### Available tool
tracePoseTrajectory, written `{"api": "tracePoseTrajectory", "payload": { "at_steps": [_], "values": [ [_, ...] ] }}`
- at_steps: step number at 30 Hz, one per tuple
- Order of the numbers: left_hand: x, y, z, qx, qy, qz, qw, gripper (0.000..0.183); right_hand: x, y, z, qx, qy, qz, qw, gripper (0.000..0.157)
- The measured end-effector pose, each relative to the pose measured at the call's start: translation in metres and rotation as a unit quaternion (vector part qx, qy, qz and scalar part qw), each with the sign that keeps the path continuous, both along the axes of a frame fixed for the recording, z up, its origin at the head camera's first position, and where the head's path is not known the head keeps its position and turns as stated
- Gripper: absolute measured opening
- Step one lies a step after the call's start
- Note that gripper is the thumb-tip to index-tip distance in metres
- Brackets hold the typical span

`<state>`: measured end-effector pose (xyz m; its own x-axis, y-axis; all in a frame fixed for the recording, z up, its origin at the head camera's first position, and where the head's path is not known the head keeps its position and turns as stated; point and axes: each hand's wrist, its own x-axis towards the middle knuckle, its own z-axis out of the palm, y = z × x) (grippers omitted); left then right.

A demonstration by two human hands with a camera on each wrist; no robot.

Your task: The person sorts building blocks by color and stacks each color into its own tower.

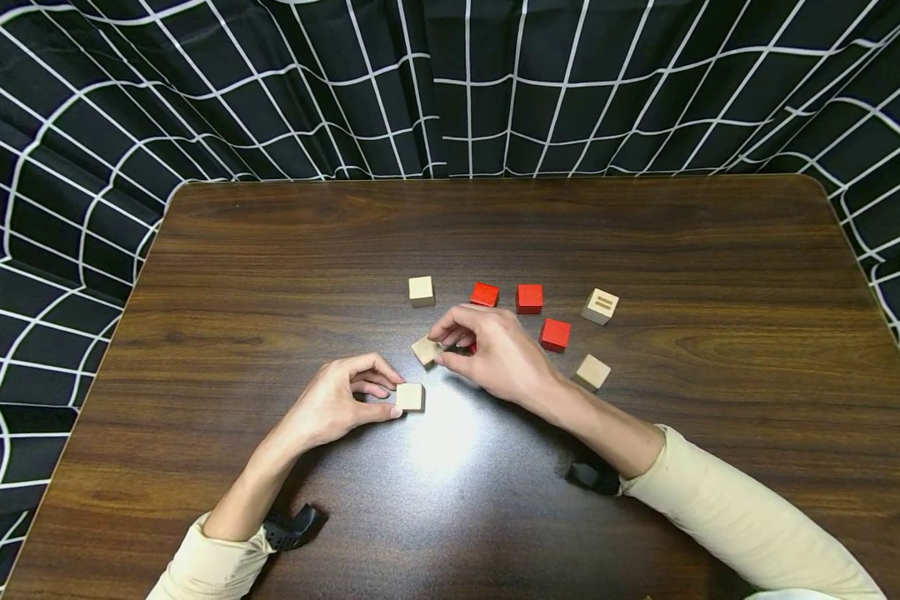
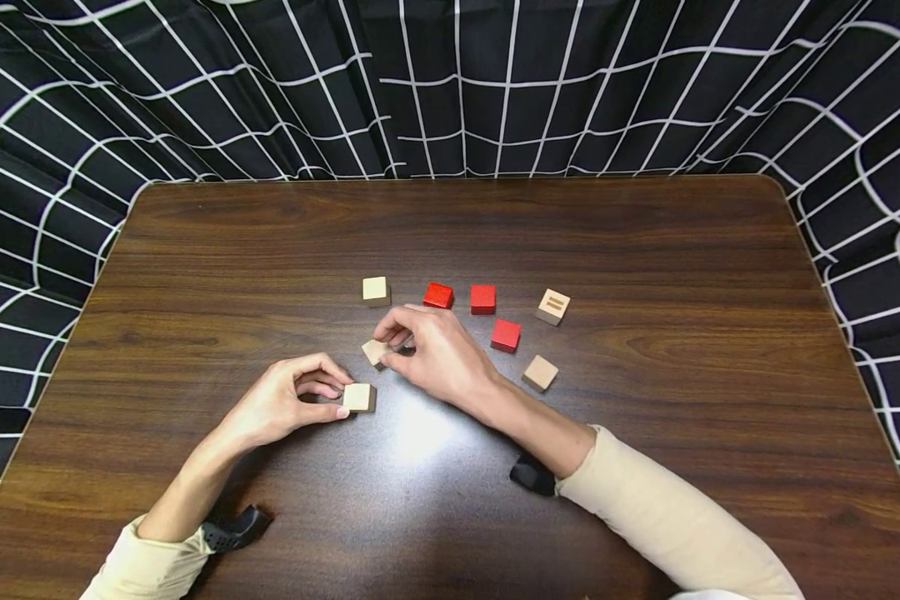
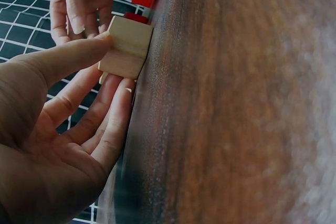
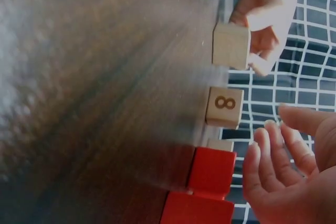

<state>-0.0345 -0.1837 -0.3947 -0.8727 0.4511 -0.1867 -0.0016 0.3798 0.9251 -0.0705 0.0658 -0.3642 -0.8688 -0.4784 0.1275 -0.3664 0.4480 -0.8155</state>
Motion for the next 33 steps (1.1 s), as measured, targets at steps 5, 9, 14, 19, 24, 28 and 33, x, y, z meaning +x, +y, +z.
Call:
{"api": "tracePoseTrajectory", "payload": {
  "at_steps": [5, 9, 14, 19, 24, 28, 33],
  "values": [
    [0.0, 0.0, 0.0, -0.001, 0.001, 0.0, 1.0, 0.031, -0.007, 0.0, -0.001, 0.008, 0.007, 0.003, 1.0, 0.021],
    [0.0, 0.0, 0.0, -0.001, 0.002, 0.001, 1.0, 0.031, -0.011, -0.001, -0.003, 0.017, 0.003, 0.01, 1.0, 0.023],
    [0.0, -0.001, -0.001, 0.0, 0.002, 0.0, 1.0, 0.03, -0.016, -0.002, -0.006, 0.034, 0.0, 0.015, 0.999, 0.025],
    [0.0, -0.001, 0.0, -0.005, -0.004, 0.001, 1.0, 0.03, -0.019, -0.002, -0.007, 0.05, -0.01, 0.022, 0.998, 0.028],
    [-0.001, -0.001, 0.0, -0.012, -0.008, 0.003, 0.9999, 0.03, -0.022, -0.002, -0.007, 0.072, -0.031, 0.028, 0.997, 0.032],
    [-0.001, -0.001, 0.0, -0.01, -0.008, 0.004, 0.9999, 0.03, -0.023, -0.002, -0.008, 0.087, -0.043, 0.033, 0.995, 0.035],
    [0.0, -0.001, 0.0, -0.005, -0.005, 0.001, 1.0, 0.03, -0.023, -0.002, -0.01, 0.095, -0.053, 0.036, 0.993, 0.035]
  ]
}}
